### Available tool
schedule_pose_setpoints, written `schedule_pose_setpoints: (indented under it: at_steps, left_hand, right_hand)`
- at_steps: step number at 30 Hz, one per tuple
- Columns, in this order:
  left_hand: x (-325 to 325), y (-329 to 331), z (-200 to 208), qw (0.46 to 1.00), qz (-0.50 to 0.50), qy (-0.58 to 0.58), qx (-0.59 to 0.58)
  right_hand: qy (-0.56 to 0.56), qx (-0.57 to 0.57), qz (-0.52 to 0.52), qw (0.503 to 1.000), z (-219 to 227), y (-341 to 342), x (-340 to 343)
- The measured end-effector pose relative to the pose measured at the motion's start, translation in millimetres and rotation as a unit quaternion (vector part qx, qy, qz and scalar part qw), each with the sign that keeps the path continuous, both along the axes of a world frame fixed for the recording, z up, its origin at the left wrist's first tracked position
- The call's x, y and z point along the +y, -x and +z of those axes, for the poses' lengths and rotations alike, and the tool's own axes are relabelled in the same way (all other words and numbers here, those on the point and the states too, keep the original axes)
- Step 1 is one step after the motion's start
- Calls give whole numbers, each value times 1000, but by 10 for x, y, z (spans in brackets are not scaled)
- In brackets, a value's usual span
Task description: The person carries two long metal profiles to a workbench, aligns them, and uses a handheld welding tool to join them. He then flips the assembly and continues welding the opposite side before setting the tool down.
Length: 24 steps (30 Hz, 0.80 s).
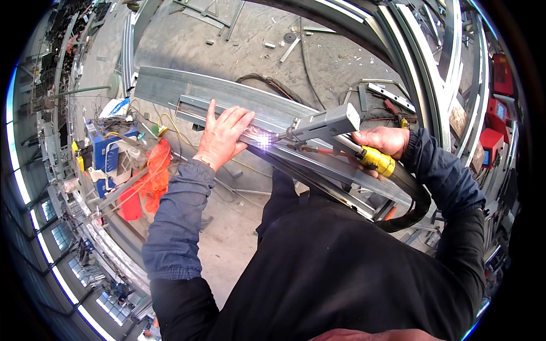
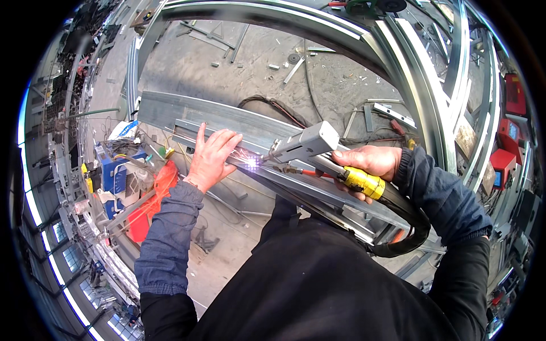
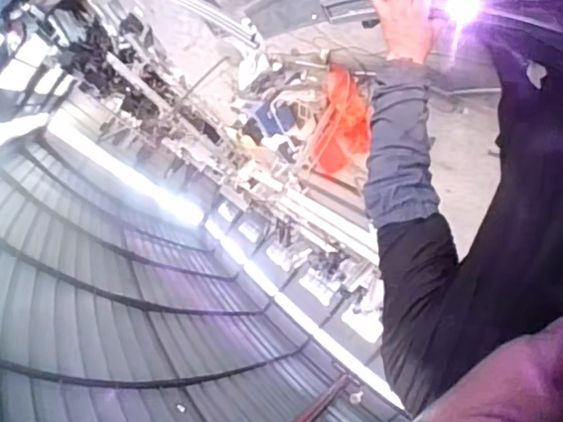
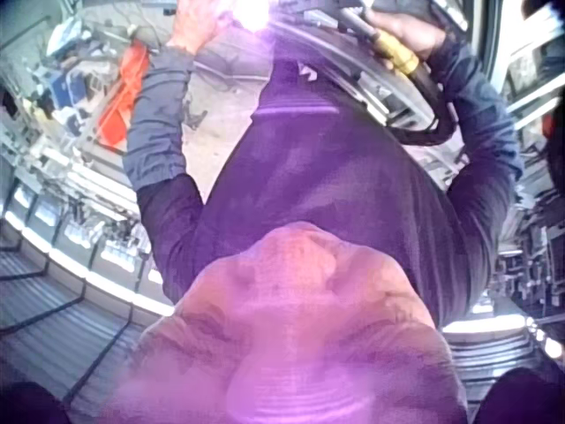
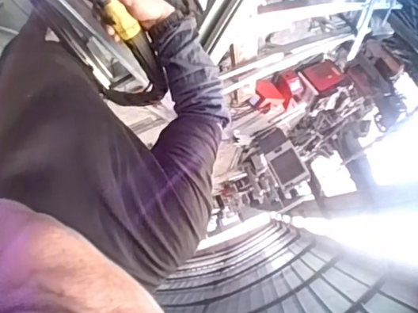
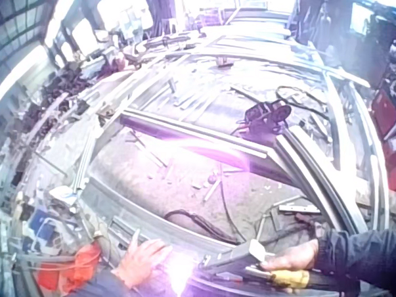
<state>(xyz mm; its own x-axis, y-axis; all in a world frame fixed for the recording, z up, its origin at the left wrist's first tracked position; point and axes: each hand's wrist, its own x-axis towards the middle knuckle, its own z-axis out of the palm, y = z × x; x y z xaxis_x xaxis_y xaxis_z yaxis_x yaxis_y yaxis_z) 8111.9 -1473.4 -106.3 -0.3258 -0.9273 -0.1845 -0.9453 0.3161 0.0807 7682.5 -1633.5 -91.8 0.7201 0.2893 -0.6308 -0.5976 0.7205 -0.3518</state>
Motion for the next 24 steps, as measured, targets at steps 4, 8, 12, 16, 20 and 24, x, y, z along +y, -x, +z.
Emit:
schedule_pose_setpoints:
  at_steps: [4,8,12,16,20,24]
  left_hand:
    - [19,-4,-40,999,1,26,22]
    - [0,29,3,1000,17,4,18]
    - [7,18,-16,999,25,4,28]
    - [15,24,-30,999,30,5,19]
    - [29,9,-62,999,39,8,28]
    - [14,18,-55,999,35,14,24]
  right_hand:
    - [7,17,13,1000,12,8,5]
    - [15,21,17,1000,5,30,9]
    - [-1,5,11,1000,-55,40,33]
    - [-7,-9,12,1000,-32,34,26]
    - [0,9,16,1000,50,25,28]
    - [-5,18,19,1000,-49,70,36]
